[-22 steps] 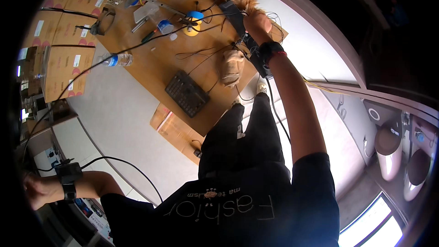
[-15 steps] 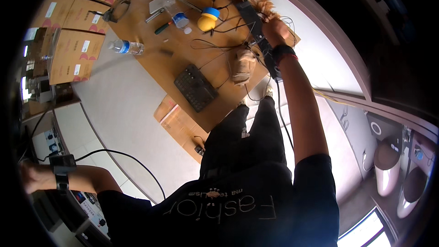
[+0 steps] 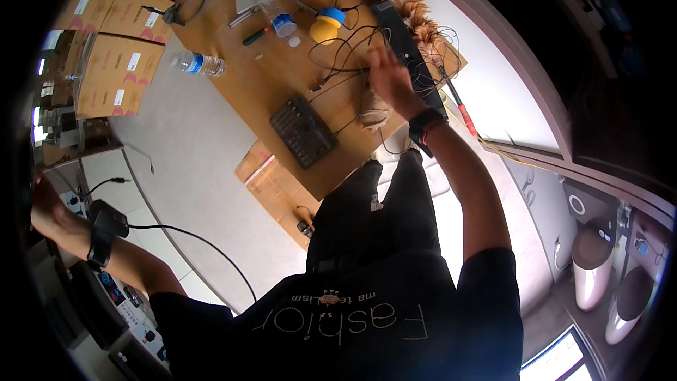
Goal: The person connects cables to an electronic device on a desk, then handles a brown cloth and another small electronic component.
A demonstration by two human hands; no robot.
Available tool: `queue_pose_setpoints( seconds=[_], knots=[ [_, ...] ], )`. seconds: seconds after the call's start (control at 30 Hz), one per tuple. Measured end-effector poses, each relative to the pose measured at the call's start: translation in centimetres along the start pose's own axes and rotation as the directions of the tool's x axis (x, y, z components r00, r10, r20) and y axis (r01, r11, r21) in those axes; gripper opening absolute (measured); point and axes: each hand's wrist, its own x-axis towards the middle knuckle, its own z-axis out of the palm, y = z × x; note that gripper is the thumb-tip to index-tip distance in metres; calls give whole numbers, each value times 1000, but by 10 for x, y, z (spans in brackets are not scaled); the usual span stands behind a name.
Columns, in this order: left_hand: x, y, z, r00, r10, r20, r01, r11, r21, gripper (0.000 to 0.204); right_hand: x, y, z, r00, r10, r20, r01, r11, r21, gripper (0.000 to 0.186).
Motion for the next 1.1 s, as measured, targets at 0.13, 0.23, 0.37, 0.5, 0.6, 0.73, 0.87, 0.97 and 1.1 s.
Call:
queue_pose_setpoints(
  seconds=[0.13, 0.23, 0.37, 0.5, 0.6, 0.73, 0.87, 0.97, 1.1],
  knots=[
    [-17, -41, 30, 999, 13, -30, 1, 914, 405, 22, -45, -19, 50, 987, 104, 119, -108, 994, 25, 47],
    [-40, -58, 64, 992, -26, -124, 88, 848, 522, 22, -65, -18, 66, 960, 226, 166, -228, 974, -4, 65],
    [-53, -67, 87, 979, -130, -155, 191, 848, 495, 21, -41, -37, 58, 842, 473, 260, -455, 881, -132, 68],
    [-54, -70, 109, 958, -269, -97, 285, 880, 380, 23, -22, -12, 76, 726, 626, 284, -511, 767, -387, 60],
    [-51, -74, 109, 928, -372, 18, 360, 908, 214, 24, -27, -1, 79, 604, 735, 308, -653, 678, -337, 61],
    [-51, -77, 128, 883, -416, 218, 414, 909, 57, 26, -40, 31, 79, 582, 747, 321, -779, 625, -41, 56],
    [-68, -63, 153, 864, -436, 253, 447, 894, 16, 30, -43, 20, 13, 677, 549, 489, -645, 763, 36, 39],
    [-67, -64, 167, 800, -375, 469, 495, 854, -162, 30, -59, 38, 4, 761, 483, 434, -620, 738, 265, 33],
    [-78, -64, 204, 867, -335, 368, 432, 875, -220, 32, -77, 58, -14, 829, 236, 508, -545, 135, 827, 43]
  ],
)
